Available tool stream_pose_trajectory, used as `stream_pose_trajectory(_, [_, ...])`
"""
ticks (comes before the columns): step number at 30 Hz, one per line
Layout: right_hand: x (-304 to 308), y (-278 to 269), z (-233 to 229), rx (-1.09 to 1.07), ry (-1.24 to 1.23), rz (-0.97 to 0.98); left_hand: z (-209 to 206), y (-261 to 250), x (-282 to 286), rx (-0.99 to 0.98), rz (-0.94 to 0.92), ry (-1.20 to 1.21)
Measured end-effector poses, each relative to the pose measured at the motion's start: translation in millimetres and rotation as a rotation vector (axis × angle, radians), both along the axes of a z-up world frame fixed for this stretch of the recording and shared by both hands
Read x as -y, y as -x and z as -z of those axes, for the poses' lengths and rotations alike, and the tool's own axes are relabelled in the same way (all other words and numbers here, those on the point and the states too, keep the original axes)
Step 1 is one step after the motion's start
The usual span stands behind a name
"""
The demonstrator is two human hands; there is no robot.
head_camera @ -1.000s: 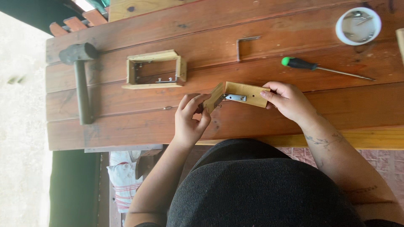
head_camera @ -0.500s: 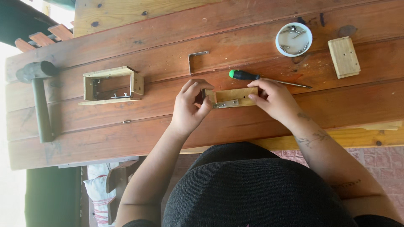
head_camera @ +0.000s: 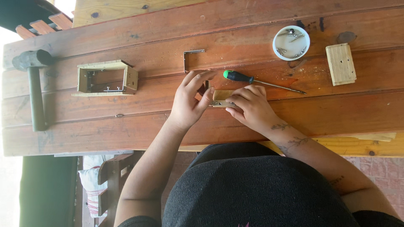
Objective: The person assembles small wooden boxes by attaching metal brackets to wooden pieces using a screwdriver. They align the brackets, insert screws, and tighten them to secure the components together on a wooden workbench.
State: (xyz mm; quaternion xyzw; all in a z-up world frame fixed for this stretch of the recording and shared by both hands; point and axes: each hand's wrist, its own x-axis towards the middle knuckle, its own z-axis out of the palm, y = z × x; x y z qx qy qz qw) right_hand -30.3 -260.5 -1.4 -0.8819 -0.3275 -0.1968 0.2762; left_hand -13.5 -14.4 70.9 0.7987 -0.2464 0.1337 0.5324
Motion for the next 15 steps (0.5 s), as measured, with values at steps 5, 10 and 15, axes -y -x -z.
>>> stream_pose_trajectory(5, [-4.2, -4.5, 5.2, 0.023, 0.007, 0.020, -6.2, 11.7, -13.6, -0.013, -0.036, 0.062])
stream_pose_trajectory(10, [-4.7, -3.8, 10.6, -0.024, 0.029, 0.032, 9.6, 29.7, -50.9, -0.029, -0.093, 0.070])
stream_pose_trajectory(15, [-3.7, -5.5, 14.6, -0.119, 0.026, 0.057, 23.9, 54.8, -97.0, 0.014, -0.229, -0.124])
